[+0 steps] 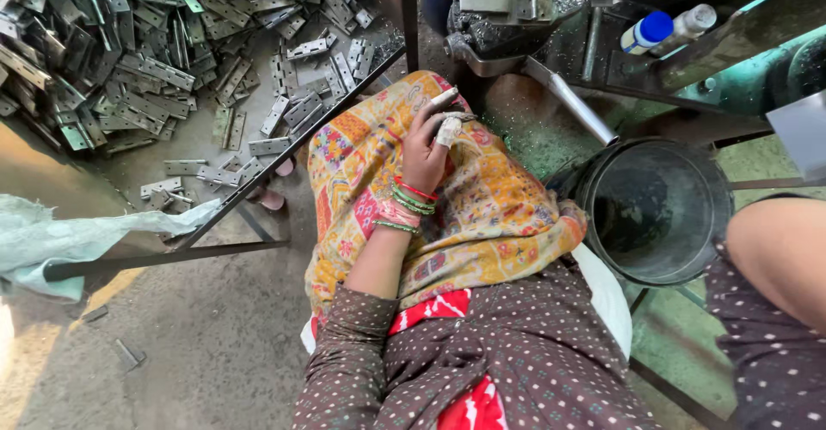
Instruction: The person picks small metal plates from a bin, places them under a drill press, and operates the machine to drill holes. They repeat this process continuously, handling each plate individually.
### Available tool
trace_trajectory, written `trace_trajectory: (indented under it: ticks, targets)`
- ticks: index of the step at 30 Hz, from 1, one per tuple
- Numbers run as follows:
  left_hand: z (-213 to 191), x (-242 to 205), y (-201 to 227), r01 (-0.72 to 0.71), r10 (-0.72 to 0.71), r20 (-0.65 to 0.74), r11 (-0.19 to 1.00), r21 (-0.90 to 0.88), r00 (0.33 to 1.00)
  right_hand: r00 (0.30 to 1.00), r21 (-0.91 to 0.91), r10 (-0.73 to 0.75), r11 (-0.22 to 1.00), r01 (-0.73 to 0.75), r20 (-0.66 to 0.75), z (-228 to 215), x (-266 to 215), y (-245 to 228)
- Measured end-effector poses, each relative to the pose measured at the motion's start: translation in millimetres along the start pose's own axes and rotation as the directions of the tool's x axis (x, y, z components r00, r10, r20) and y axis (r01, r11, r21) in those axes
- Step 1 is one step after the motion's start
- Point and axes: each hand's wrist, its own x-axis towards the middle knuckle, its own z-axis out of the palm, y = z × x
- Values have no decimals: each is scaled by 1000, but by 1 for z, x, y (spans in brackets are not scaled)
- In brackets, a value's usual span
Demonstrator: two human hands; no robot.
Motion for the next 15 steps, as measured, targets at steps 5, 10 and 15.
trace_trajectory:
  ticks: [5, 10, 15]
  targets:
    - [2, 10, 15, -69, 70, -14, 996, 58, 997, 1000, -25, 29, 999, -29, 9, 7, -1, 6]
    - [5, 24, 41, -9, 1, 28, 952, 307, 1000, 994, -99, 99, 991, -94, 51, 26, -7, 37]
    - [38, 84, 51, -329, 291, 161, 749, 575, 943, 859, -146, 225, 973, -177, 459, 112, -38, 108]
